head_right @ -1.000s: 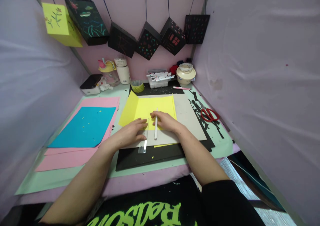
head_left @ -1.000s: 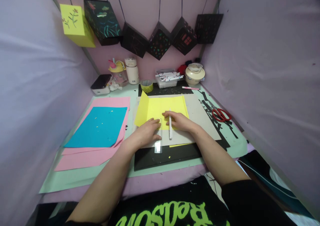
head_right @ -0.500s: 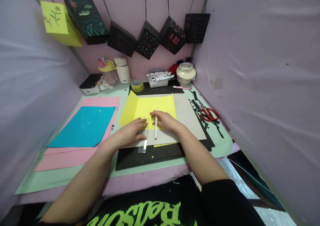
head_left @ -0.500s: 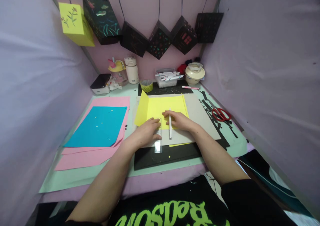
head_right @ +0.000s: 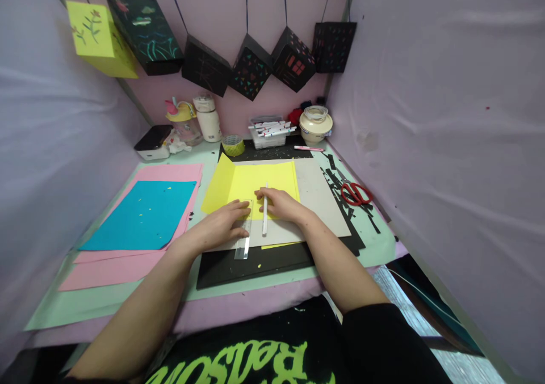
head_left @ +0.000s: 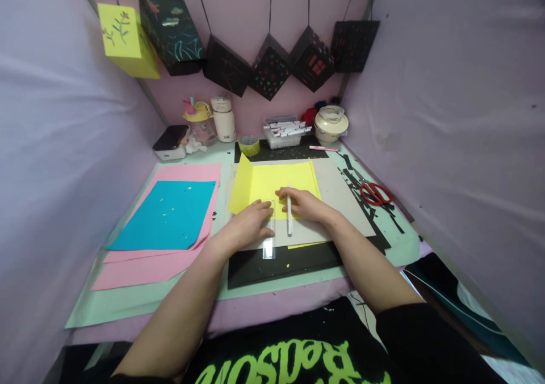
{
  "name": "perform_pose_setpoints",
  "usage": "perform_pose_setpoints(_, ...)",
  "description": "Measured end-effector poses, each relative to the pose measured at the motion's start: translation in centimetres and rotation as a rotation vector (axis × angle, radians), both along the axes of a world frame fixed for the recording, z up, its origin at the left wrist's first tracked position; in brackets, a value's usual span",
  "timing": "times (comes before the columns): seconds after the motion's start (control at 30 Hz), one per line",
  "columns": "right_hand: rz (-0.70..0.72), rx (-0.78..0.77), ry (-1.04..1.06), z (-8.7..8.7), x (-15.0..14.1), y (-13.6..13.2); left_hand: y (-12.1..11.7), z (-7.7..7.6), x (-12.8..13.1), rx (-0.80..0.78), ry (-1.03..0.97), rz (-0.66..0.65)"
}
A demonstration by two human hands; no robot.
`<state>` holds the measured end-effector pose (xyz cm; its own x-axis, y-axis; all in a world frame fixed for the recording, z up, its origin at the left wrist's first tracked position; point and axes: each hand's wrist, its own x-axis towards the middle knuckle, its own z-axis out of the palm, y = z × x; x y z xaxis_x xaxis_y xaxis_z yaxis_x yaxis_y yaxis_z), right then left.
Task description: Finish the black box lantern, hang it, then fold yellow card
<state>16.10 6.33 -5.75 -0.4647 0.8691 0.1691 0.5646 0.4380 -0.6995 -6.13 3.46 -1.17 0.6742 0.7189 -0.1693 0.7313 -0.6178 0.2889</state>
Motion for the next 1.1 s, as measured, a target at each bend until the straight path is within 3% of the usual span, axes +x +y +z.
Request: perform_pose_setpoints(1.1,-0.006,-0.005,-0.02,0.21,0.03,-0.08,-0.29,0.28,0.14,0.0,-0.009,0.011)
